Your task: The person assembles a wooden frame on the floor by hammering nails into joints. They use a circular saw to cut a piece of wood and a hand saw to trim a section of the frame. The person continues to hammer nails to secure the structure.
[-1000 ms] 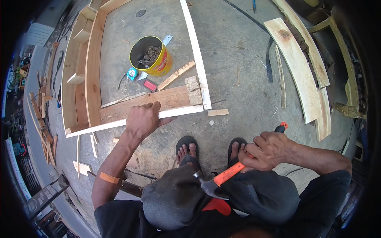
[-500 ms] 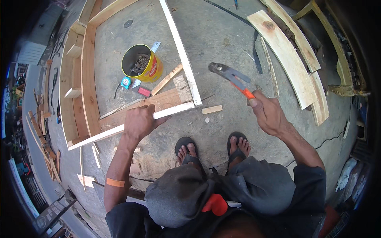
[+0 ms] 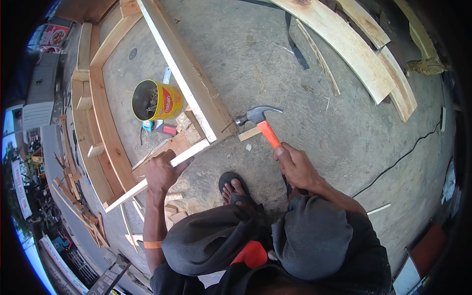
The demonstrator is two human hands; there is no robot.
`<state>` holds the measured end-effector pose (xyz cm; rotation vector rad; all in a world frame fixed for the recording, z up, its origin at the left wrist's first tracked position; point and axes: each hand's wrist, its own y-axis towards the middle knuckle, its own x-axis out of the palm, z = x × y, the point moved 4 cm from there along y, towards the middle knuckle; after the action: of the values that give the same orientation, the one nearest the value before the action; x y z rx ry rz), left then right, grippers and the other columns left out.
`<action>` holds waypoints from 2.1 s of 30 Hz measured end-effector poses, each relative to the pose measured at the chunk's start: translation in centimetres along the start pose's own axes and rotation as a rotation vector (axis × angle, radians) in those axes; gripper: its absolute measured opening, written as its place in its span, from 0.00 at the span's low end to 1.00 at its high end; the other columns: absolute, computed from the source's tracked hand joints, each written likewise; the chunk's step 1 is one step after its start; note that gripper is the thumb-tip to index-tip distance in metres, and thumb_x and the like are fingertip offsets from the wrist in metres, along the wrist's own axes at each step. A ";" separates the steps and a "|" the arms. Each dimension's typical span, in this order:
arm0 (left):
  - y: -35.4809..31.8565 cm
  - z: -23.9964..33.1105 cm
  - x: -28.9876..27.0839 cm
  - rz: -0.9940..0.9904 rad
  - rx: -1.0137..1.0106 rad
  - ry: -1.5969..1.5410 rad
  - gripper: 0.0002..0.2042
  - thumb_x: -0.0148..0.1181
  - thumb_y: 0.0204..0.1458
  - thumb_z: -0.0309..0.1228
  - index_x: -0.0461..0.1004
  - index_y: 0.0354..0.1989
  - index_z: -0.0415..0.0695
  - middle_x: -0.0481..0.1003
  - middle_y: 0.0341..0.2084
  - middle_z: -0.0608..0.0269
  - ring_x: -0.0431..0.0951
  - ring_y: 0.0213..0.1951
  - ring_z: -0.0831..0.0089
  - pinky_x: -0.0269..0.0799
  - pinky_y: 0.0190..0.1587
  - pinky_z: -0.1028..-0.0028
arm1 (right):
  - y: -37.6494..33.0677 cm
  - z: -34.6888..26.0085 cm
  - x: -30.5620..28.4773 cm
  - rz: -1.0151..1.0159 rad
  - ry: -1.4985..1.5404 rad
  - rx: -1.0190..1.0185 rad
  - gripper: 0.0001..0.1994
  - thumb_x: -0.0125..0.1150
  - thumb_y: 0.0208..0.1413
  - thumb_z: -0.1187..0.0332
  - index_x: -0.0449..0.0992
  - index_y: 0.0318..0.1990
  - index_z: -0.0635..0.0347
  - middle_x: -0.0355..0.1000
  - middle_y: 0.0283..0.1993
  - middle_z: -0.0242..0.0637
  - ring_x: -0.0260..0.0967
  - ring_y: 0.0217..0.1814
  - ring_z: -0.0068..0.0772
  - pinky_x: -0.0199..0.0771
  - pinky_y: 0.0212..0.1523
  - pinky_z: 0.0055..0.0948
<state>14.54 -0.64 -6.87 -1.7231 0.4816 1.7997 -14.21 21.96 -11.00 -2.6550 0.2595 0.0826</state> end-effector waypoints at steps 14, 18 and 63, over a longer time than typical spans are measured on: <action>-0.3 0.2 -0.2 -0.033 -0.063 -0.019 0.24 0.73 0.45 0.55 0.79 0.24 0.43 0.79 0.18 0.54 0.81 0.22 0.54 0.76 0.28 0.59 | 0.7 -2.4 -2.7 0.262 0.650 -0.029 0.23 0.37 0.74 0.46 0.65 0.40 0.59 0.54 0.16 0.26 0.53 0.10 0.18 0.61 0.11 0.23; 0.0 0.4 -0.2 -0.012 -0.034 -0.002 0.24 0.73 0.45 0.56 0.80 0.25 0.43 0.79 0.18 0.52 0.81 0.22 0.54 0.76 0.28 0.59 | 4.4 -5.9 -7.7 0.493 0.700 -0.205 0.24 0.37 0.73 0.46 0.65 0.38 0.58 0.54 0.16 0.24 0.51 0.09 0.17 0.58 0.09 0.24; 19.5 3.4 1.9 -0.245 -0.511 -1.204 0.16 0.55 0.53 0.33 0.73 0.42 0.29 0.76 0.27 0.51 0.80 0.23 0.63 0.79 0.27 0.65 | 5.2 -0.1 -2.9 0.054 -0.015 -0.189 0.24 0.41 0.73 0.48 0.69 0.40 0.62 0.60 0.18 0.32 0.62 0.15 0.26 0.65 0.17 0.32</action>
<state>-0.45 -12.94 -11.17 -0.6038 -0.6985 2.4508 -18.04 17.85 -12.94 -2.8338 0.3339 0.1516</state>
